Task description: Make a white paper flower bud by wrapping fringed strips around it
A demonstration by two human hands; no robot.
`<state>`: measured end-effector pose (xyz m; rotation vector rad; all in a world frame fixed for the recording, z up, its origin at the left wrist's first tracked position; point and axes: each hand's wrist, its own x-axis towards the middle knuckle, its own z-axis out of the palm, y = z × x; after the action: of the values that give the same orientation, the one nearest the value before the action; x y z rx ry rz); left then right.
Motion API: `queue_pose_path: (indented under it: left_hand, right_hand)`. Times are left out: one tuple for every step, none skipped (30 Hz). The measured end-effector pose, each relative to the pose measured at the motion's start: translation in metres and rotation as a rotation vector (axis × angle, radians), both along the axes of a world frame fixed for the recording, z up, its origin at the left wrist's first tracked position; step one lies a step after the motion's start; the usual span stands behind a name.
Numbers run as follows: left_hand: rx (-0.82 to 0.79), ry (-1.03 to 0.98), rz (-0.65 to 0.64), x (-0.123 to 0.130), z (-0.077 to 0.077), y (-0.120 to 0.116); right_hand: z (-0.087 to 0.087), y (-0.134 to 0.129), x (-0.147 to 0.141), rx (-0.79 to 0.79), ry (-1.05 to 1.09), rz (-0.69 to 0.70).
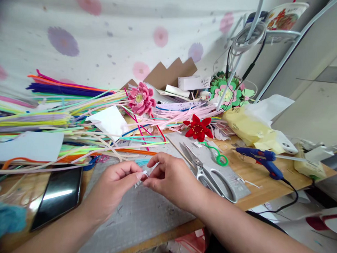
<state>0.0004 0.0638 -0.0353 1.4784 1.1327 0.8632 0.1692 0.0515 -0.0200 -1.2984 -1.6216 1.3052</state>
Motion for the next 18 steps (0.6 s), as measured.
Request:
queue_pose_path:
  left_hand:
    - [0.000, 0.001, -0.003, 0.0001, 0.0000, 0.0000]
    - [-0.002, -0.003, -0.004, 0.0003, 0.0002, -0.0002]
    - [-0.008, -0.008, -0.003, 0.0005, 0.0007, -0.0005]
    - [-0.016, -0.013, -0.001, 0.0006, 0.0012, -0.0008]
    - [-0.025, -0.015, 0.001, 0.0008, 0.0018, -0.0011]
    - [-0.030, -0.015, 0.003, 0.0008, 0.0023, -0.0013]
    - [-0.034, -0.012, 0.002, 0.0008, 0.0026, -0.0014]
    - [-0.032, -0.007, -0.001, 0.0007, 0.0026, -0.0013]
    - [-0.025, 0.001, -0.005, 0.0006, 0.0023, -0.0010]
    - [-0.013, 0.011, -0.008, 0.0005, 0.0018, -0.0007]
    - [0.003, 0.023, -0.011, 0.0003, 0.0012, -0.0003]
    - [0.023, 0.039, -0.012, 0.0001, 0.0005, 0.0000]
    - [0.046, 0.057, -0.011, -0.0002, 0.0000, 0.0002]
    - [0.068, 0.077, -0.011, -0.0005, -0.0003, 0.0002]
    - [0.088, 0.098, -0.012, -0.0009, -0.0004, 0.0001]
    - [0.105, 0.117, -0.013, -0.0013, -0.0002, -0.0001]
    - [0.116, 0.134, -0.012, -0.0018, 0.0001, -0.0004]
    - [0.122, 0.147, -0.014, -0.0021, 0.0005, -0.0006]
  right_hand:
    - [0.0007, -0.0001, -0.0002, -0.015, 0.002, -0.001]
    - [0.0015, -0.0003, -0.0004, -0.031, 0.010, -0.004]
    - [0.0024, -0.0007, -0.0005, -0.045, 0.019, -0.007]
    - [0.0033, -0.0011, -0.0006, -0.056, 0.028, -0.009]
    - [0.0041, -0.0017, -0.0006, -0.061, 0.033, -0.007]
    - [0.0047, -0.0023, -0.0003, -0.059, 0.032, -0.003]
    - [0.0051, -0.0029, 0.0001, -0.052, 0.025, 0.002]
    - [0.0052, -0.0034, 0.0007, -0.041, 0.013, 0.008]
    - [0.0052, -0.0038, 0.0014, -0.026, -0.002, 0.012]
    - [0.0050, -0.0040, 0.0021, -0.007, -0.020, 0.014]
    - [0.0048, -0.0040, 0.0029, 0.012, -0.040, 0.014]
    - [0.0046, -0.0038, 0.0035, 0.030, -0.058, 0.015]
    - [0.0044, -0.0036, 0.0041, 0.046, -0.075, 0.020]
    - [0.0044, -0.0033, 0.0047, 0.061, -0.090, 0.026]
    - [0.0044, -0.0029, 0.0052, 0.078, -0.101, 0.035]
    - [0.0045, -0.0026, 0.0059, 0.094, -0.112, 0.047]
    - [0.0044, -0.0024, 0.0067, 0.114, -0.123, 0.060]
    - [0.0042, -0.0021, 0.0077, 0.135, -0.136, 0.070]
